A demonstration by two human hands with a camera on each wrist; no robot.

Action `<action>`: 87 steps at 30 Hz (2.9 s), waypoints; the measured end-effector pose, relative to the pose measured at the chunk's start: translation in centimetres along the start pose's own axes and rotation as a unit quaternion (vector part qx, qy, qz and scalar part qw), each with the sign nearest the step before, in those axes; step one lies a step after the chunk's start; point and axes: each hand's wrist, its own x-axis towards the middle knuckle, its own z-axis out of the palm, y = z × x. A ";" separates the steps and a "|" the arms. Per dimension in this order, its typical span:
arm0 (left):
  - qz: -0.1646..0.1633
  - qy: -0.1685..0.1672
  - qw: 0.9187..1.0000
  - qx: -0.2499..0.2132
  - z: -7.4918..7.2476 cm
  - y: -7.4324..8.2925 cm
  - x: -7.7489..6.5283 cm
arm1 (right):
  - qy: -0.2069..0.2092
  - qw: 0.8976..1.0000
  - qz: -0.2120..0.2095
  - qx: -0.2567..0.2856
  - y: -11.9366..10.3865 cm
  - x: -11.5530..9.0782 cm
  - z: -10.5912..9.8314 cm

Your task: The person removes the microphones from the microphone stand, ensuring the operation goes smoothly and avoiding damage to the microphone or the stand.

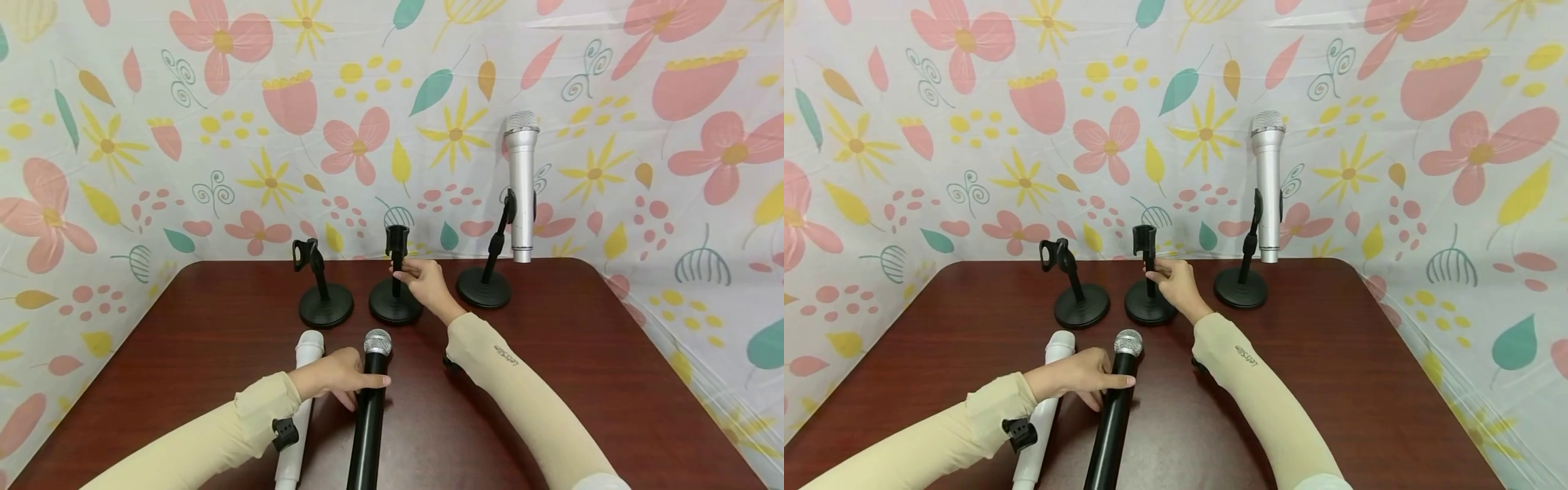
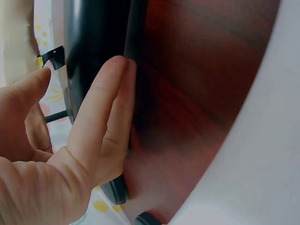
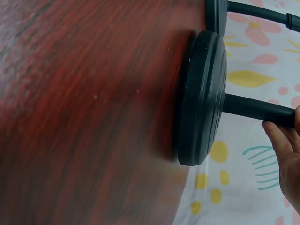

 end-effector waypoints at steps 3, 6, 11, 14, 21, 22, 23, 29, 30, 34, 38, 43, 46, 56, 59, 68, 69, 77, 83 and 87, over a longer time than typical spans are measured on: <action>0.000 0.001 1.000 0.006 -0.4 0.2 0.0 | 0.001 1.000 -0.001 -0.003 0.2 0.1 0.1; -0.001 0.003 1.000 0.012 -0.8 0.4 0.0 | 0.000 1.000 0.002 -0.001 0.3 0.2 0.3; -0.006 0.008 1.000 0.017 -1.2 0.4 0.1 | -0.003 1.000 -0.003 -0.002 0.3 0.3 0.6; -0.010 0.017 1.000 0.009 -1.4 0.4 0.2 | -0.006 1.000 -0.002 -0.003 0.3 0.3 0.7; -0.018 0.028 0.999 -0.004 -1.8 0.4 0.4 | -0.009 1.000 0.003 -0.010 0.2 0.4 1.0; -0.020 0.029 0.999 -0.005 -1.8 0.4 0.4 | -0.010 1.000 0.004 -0.010 0.2 0.4 1.0; -0.020 0.030 0.999 -0.005 -1.8 0.4 0.5 | -0.011 1.000 0.004 -0.008 0.2 0.5 1.0; -0.026 0.032 0.999 -0.010 -1.8 0.2 0.5 | -0.014 1.000 0.007 -0.001 0.2 0.6 1.1; -0.027 0.032 0.999 -0.009 -1.9 0.2 0.5 | -0.013 1.000 0.008 0.002 0.2 0.6 1.1; -0.025 0.032 0.999 0.000 -2.0 0.3 0.4 | -0.017 1.000 0.002 -0.006 0.4 0.7 0.8; -0.020 0.032 0.999 0.007 -2.2 0.5 0.4 | -0.030 0.999 0.000 -0.020 0.4 0.8 0.5; -0.017 0.035 0.999 0.015 -2.3 0.7 0.4 | -0.044 0.998 -0.003 -0.039 0.0 0.7 0.2; -0.015 0.035 0.999 0.018 -2.3 0.7 0.5 | -0.048 0.997 0.002 -0.053 -0.2 0.6 0.0; -0.006 0.044 0.999 0.023 -2.3 0.6 0.5 | -0.059 0.995 0.030 -0.077 -1.0 0.3 -0.7; -0.003 0.049 0.998 0.027 -2.3 0.6 0.5 | -0.063 0.995 0.023 -0.079 -1.2 0.2 -0.9; 0.006 0.061 0.997 0.045 -2.7 0.9 0.6 | -0.078 0.994 0.029 -0.074 -1.5 -0.1 -2.0; 0.007 0.063 0.997 0.045 -2.7 0.9 0.7 | -0.079 0.994 0.027 -0.074 -1.6 -0.1 -2.1; 0.044 0.081 0.995 0.029 -4.2 1.4 1.4 | -0.060 0.997 -0.007 -0.047 -3.2 -0.6 -4.0; 0.088 0.147 0.985 0.032 -5.2 2.0 3.0 | -0.047 0.995 -0.040 0.073 -4.9 -0.4 -4.8; 0.088 0.167 0.982 0.011 -5.4 2.2 4.0 | -0.049 0.991 -0.053 0.112 -6.0 -0.2 -4.6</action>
